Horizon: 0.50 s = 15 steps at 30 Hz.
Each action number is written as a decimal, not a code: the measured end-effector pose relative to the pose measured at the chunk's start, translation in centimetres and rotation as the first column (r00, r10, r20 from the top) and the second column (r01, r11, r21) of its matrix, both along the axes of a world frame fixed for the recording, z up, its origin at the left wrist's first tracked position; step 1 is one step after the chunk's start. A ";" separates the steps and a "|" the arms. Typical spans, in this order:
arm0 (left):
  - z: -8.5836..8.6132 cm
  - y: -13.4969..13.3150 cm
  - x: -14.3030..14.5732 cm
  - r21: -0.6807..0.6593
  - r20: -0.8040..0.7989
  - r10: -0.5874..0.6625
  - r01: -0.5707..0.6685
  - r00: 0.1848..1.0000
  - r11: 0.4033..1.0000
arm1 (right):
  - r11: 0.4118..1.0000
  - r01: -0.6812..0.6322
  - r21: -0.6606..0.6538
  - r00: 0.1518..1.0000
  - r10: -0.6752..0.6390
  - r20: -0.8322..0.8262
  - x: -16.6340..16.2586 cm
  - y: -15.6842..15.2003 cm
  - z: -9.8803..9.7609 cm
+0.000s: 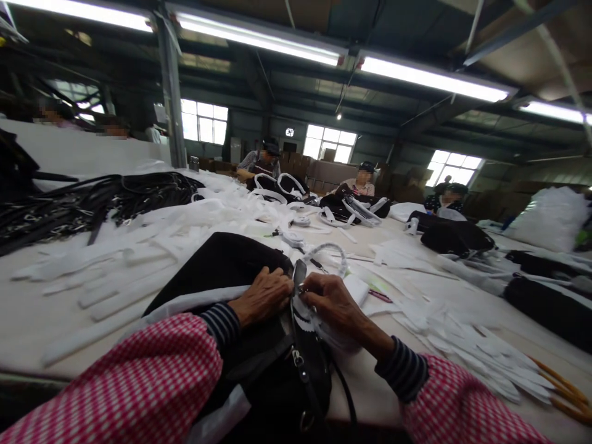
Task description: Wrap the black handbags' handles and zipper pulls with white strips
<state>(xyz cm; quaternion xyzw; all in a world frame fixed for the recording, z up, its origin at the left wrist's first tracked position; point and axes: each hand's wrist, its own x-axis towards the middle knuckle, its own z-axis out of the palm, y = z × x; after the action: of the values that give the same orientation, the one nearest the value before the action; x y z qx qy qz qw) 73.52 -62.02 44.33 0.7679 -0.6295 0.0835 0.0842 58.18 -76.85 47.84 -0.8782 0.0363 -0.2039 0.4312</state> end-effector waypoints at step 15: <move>1.5 0.5 -0.8 -0.102 -0.307 0.079 -0.115 0.948 0.988 | 0.987 -0.044 -0.157 0.996 0.030 -0.090 1.3 -0.3 1.0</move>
<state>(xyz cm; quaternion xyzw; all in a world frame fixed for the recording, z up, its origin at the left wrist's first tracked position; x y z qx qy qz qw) 72.70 -61.51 45.80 0.7952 -0.5646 0.0065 0.2209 59.44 -77.12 48.89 -0.9183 0.0225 -0.1597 0.3616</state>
